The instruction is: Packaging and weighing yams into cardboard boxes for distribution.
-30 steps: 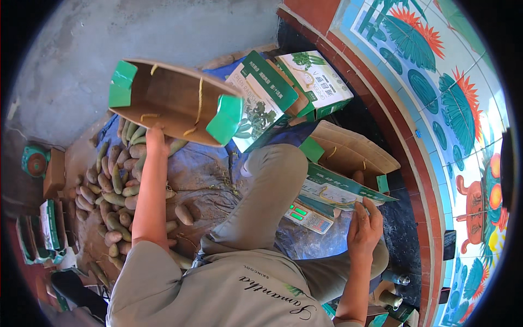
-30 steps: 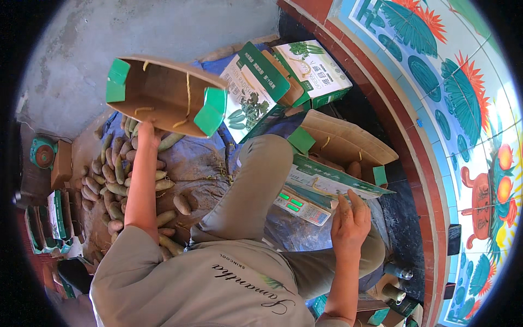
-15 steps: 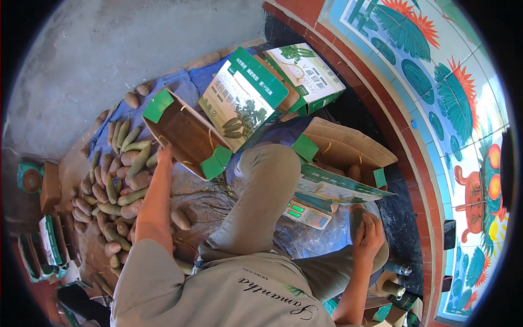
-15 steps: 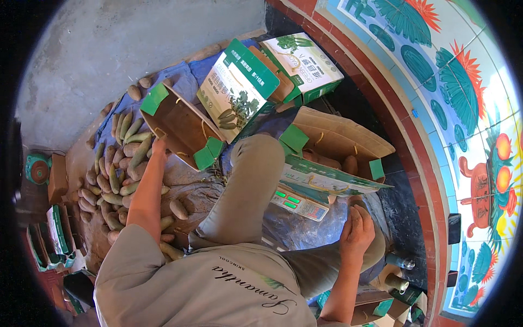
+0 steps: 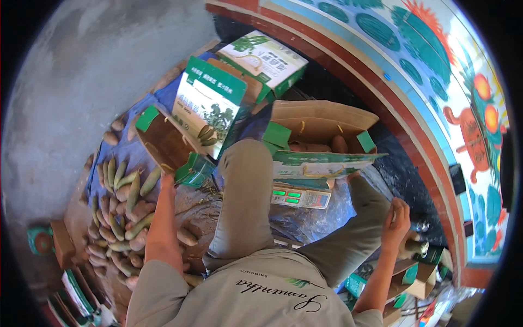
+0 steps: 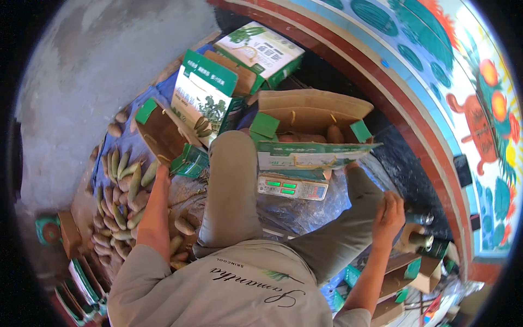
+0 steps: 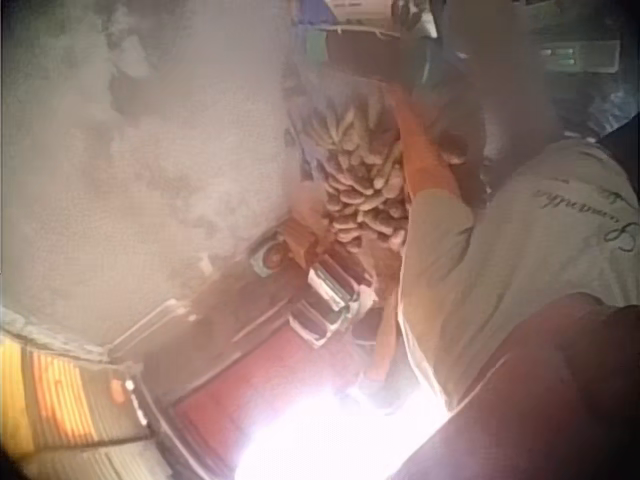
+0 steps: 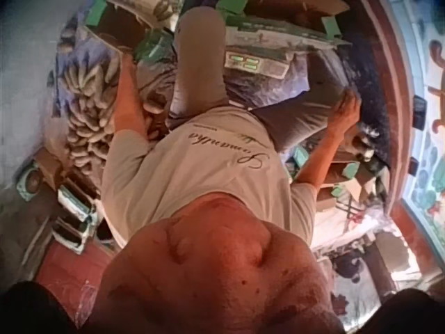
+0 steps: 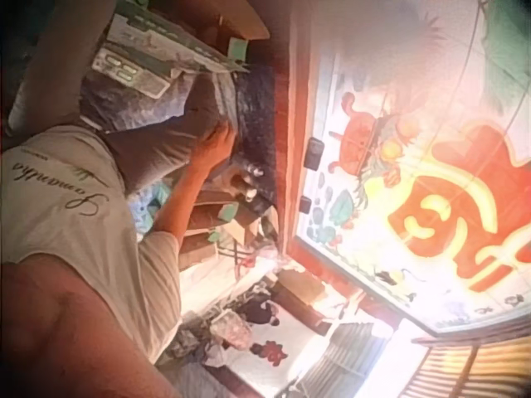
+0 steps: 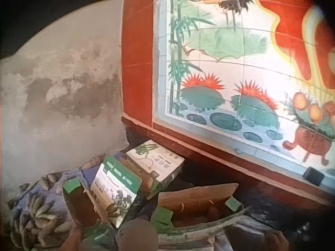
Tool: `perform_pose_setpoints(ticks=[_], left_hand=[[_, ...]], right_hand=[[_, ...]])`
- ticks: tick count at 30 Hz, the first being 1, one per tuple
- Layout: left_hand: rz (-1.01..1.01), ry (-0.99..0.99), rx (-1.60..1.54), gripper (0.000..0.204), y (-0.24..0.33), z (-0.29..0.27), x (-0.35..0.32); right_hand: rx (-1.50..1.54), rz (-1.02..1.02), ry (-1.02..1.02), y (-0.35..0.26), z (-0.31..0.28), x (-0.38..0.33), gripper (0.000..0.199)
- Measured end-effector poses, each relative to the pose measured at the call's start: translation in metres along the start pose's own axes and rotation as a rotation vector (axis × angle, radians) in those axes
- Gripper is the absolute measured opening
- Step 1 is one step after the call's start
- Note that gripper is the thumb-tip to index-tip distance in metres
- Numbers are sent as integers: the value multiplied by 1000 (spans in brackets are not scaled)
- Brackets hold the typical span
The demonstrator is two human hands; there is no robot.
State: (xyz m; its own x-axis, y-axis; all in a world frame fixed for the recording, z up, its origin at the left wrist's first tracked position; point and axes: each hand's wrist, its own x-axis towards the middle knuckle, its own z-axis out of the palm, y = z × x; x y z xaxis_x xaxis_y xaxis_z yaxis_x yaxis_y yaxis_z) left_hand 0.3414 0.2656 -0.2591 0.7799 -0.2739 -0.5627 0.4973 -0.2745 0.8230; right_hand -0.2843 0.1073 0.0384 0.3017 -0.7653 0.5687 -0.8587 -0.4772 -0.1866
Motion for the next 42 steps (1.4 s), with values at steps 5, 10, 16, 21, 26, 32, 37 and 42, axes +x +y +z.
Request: perform_pose_setpoints(ticks=[5,10,16,21,26,32,37,42], left_hand=[[-73,-156,-95,34,1,-13,14],[-47,-34,146,39,17,-14,16],[71,106,275,78,28,18,-13],[149,115,280,91,34,11,-4],[207,279,365,91,33,21,-7],[239,112,296,78,32,28,-41],[275,100,349,68,18,22,-33],[271,73,415,53,-11,43,-48]], right_hand=[[-119,185,39,53,-17,-43,17],[-298,355,-80,99,-22,-93,19],[-639,744,-162,166,-48,-222,27],[-808,1270,-200,162,-60,-288,51],[-438,1553,-195,169,-44,-345,55],[-332,1584,-160,164,-29,-348,50],[-443,1359,35,173,-22,-343,45],[-407,1411,-251,161,-41,-326,75]])
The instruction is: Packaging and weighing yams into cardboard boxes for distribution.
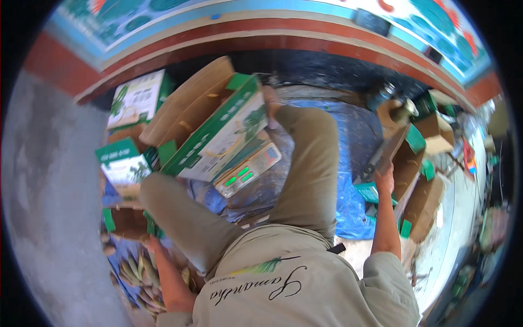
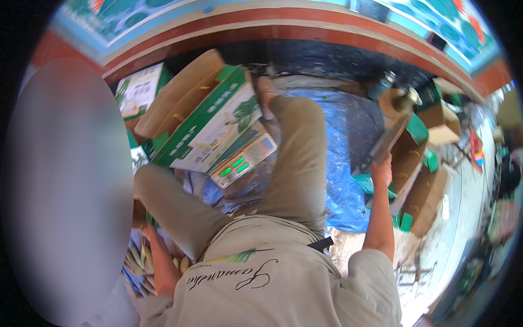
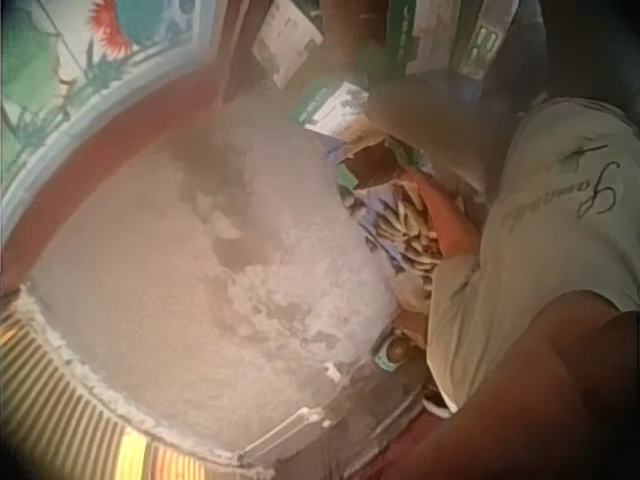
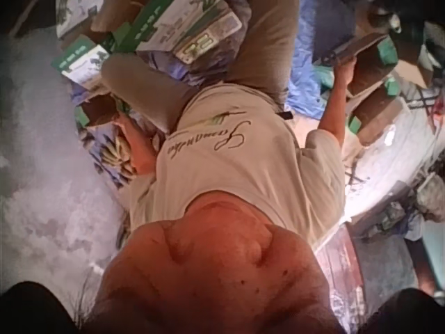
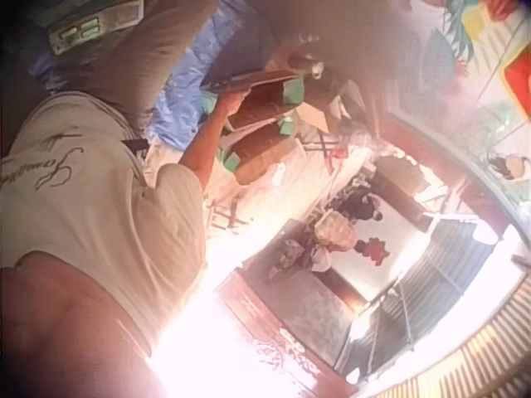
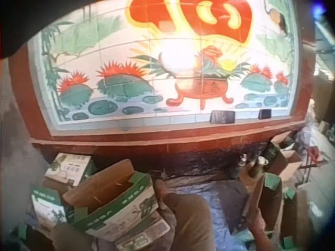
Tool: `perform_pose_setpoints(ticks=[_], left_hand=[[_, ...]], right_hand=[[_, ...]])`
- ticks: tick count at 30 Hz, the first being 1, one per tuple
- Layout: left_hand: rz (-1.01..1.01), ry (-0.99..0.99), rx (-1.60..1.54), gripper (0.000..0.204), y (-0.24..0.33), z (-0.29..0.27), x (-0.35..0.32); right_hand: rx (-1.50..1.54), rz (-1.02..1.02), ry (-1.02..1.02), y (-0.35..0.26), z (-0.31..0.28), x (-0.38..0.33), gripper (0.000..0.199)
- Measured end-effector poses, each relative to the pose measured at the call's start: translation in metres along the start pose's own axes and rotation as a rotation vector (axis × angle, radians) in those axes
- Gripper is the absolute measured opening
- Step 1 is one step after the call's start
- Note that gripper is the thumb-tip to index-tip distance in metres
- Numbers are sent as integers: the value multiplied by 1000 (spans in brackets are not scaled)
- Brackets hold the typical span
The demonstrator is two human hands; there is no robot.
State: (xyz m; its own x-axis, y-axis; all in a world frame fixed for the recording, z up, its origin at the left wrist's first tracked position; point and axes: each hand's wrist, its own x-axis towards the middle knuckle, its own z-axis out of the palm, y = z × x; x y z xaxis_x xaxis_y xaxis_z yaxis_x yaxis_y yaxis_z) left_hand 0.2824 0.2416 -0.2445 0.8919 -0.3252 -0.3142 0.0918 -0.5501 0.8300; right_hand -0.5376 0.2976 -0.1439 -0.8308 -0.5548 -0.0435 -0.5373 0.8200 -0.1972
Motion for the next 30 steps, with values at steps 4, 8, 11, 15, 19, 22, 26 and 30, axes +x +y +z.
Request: perform_pose_setpoints(ticks=[4,8,11,15,19,22,26,30], left_hand=[[36,126,-177,46,-70,-112,157],[161,35,228,68,-21,-10,-2],[152,119,99,70,-6,-34,-11],[294,83,54,68,22,-33,-27],[335,73,105,66,44,-24,-47],[351,27,-43,64,24,-32,-30],[337,1,-76,62,29,-33,-42],[416,19,-44,62,59,-33,-57]], right_hand=[[-178,-127,-248,-27,61,20,59],[-236,38,26,23,24,23,65],[-204,30,2,6,38,32,57],[-145,16,52,11,44,39,49],[-127,15,57,18,37,41,52],[-62,-58,47,0,37,37,47],[-25,-14,-55,-9,50,40,45],[7,-1,-125,-16,54,45,42]])
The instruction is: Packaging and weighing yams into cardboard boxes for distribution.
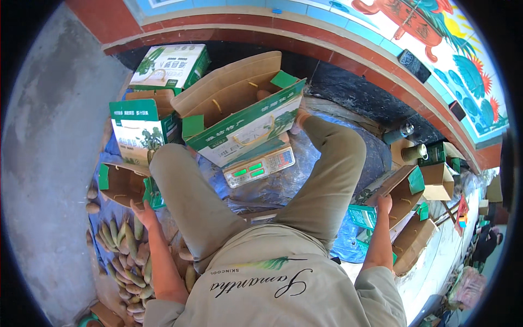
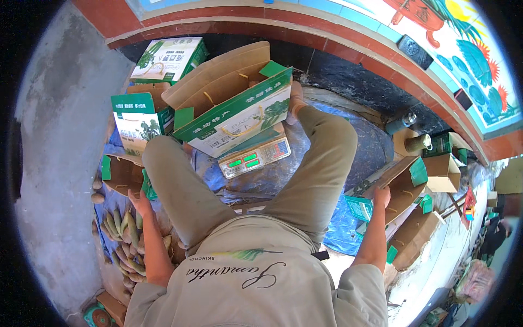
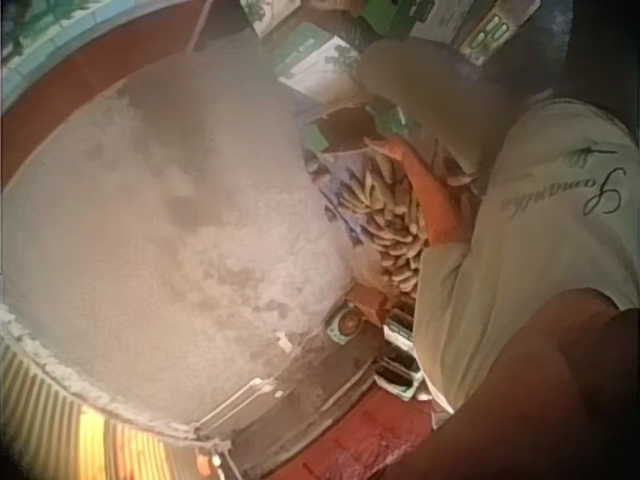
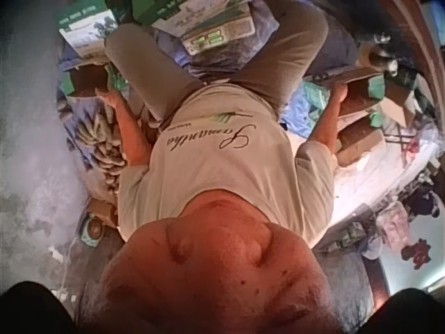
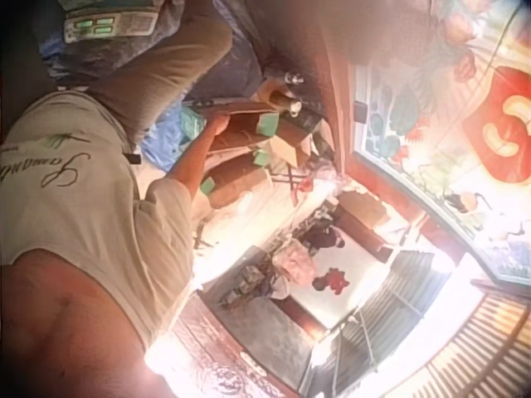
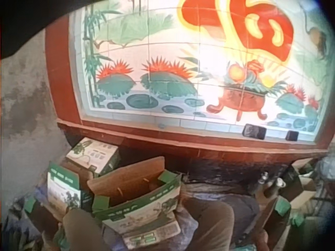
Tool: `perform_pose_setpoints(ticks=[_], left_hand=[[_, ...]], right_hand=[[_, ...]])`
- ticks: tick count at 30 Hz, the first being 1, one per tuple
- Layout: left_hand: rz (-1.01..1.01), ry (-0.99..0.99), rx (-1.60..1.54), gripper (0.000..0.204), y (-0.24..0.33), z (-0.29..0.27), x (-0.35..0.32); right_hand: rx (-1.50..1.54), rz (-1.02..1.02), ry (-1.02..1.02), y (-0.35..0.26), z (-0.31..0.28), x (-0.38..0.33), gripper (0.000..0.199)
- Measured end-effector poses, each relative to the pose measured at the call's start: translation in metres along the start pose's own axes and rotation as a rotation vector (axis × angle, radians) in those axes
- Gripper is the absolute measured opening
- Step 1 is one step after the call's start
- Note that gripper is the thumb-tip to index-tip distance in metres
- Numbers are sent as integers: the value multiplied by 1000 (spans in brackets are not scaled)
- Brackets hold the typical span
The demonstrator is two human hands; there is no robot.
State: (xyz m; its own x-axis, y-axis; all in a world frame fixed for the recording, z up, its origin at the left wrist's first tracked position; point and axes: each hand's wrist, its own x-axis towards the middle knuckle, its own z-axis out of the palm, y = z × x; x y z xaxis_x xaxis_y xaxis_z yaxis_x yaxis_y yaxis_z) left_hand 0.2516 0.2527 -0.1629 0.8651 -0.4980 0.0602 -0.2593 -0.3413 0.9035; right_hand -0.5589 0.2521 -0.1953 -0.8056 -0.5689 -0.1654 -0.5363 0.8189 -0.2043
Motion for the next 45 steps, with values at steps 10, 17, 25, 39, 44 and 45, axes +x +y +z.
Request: perform_pose_setpoints(ticks=[10,17,25,39,44,45], left_hand=[[248,-78,-115,56,122,30,-15],[459,-108,-166,53,193,49,-29],[766,-123,-21,52,244,66,-48],[1002,-185,60,52,272,90,-72],[962,-220,113,54,267,94,-73],[963,-221,111,54,267,95,-73]], right_hand=[[44,70,67,-19,-3,-10,35],[-75,-88,106,-34,0,-31,28],[-50,-373,153,-81,-7,-41,26],[-286,-588,95,-90,-4,-12,18],[-193,-628,146,-104,1,-7,22],[-167,-627,127,-111,1,-7,24]])
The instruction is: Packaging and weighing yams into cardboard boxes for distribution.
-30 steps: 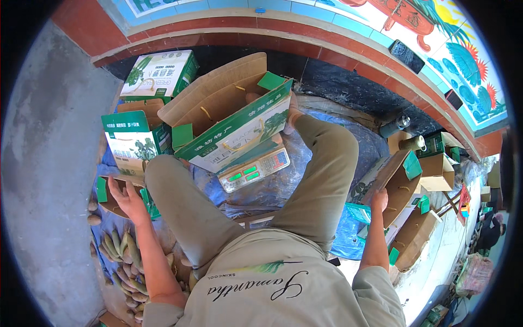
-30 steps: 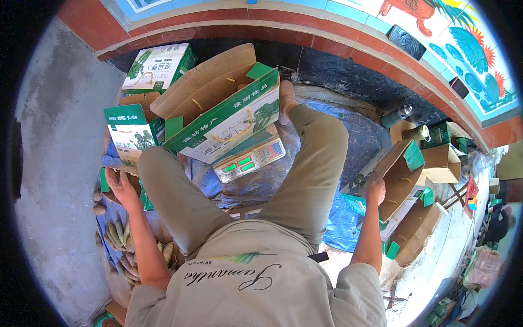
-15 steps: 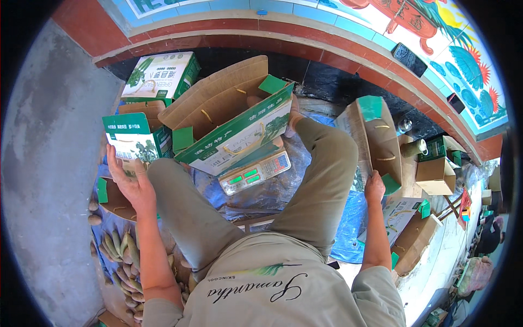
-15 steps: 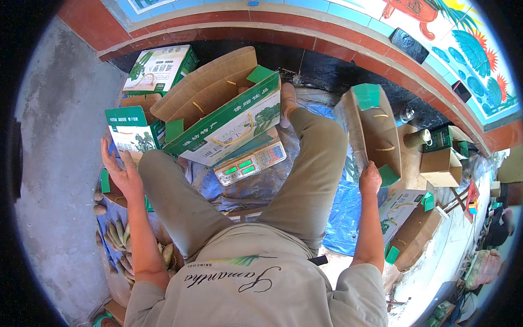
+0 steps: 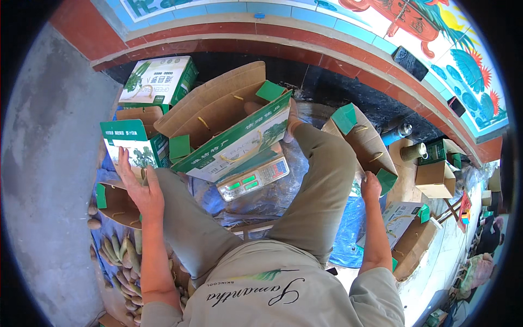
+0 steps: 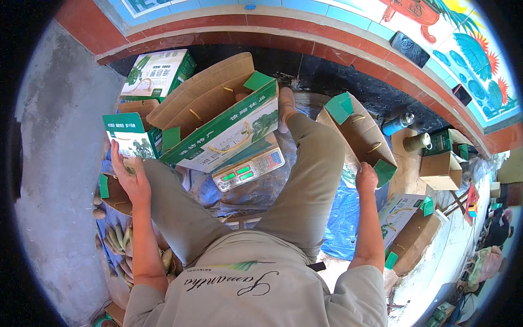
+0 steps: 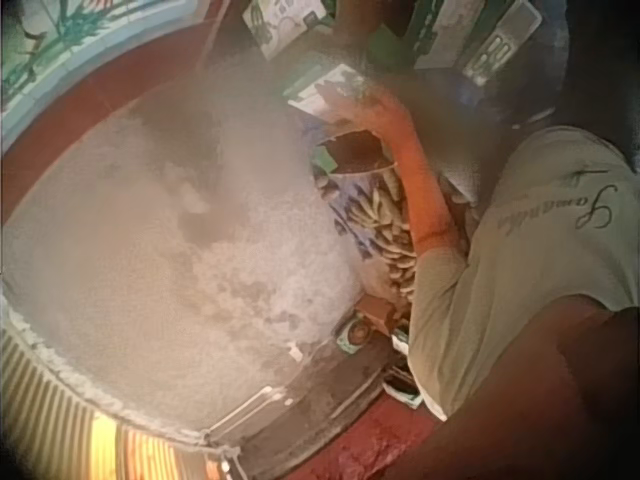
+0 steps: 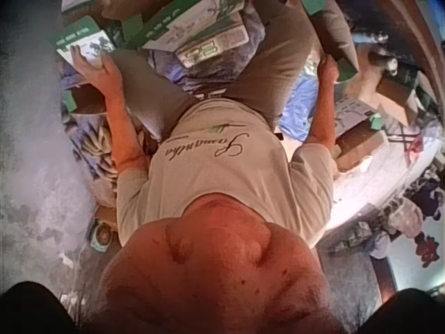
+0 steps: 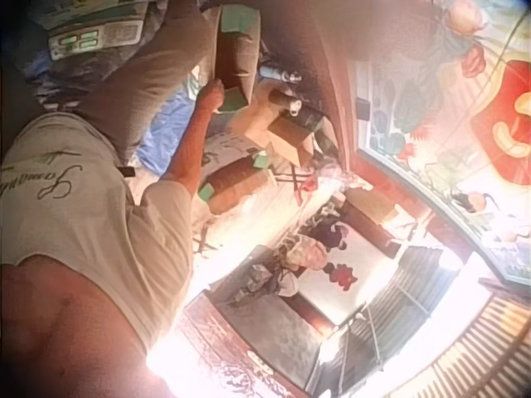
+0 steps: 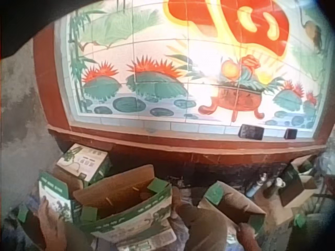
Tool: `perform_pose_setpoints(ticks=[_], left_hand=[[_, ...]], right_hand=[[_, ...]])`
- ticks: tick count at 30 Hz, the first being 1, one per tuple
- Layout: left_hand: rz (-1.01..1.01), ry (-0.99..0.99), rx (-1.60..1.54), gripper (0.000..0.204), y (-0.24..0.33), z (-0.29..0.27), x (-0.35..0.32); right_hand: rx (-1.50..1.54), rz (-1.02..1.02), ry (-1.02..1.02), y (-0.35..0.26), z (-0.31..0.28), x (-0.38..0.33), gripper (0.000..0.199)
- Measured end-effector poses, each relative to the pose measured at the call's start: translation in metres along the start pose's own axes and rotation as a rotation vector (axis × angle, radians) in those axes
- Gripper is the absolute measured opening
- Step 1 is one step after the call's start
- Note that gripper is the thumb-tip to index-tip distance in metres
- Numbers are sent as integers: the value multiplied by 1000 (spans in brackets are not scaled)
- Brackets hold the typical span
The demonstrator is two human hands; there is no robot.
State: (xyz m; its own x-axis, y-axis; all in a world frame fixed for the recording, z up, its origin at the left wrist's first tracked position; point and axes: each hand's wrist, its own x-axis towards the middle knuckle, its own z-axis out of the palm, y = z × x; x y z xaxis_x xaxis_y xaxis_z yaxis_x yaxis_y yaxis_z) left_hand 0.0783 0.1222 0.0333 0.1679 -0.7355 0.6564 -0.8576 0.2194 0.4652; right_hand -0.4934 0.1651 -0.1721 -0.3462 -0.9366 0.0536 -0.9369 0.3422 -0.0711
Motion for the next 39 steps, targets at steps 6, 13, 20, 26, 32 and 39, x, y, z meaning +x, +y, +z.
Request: perform_pose_setpoints(ticks=[6,13,20,26,32,39], left_hand=[[-18,-14,-25,53,1,4,-1],[-19,-25,-3,53,-5,6,-2],[-23,-65,12,54,-5,10,0],[-36,-84,42,53,-1,12,1],[-12,-98,87,52,-1,17,1],[5,-119,104,51,2,19,2]], right_hand=[[86,-46,47,-27,11,28,23],[84,6,-36,-33,-1,49,19],[-3,-199,183,-19,-4,79,12],[-171,-243,246,-12,-20,133,10],[-399,-16,102,-21,-8,147,43],[-146,15,136,-33,7,117,57]])
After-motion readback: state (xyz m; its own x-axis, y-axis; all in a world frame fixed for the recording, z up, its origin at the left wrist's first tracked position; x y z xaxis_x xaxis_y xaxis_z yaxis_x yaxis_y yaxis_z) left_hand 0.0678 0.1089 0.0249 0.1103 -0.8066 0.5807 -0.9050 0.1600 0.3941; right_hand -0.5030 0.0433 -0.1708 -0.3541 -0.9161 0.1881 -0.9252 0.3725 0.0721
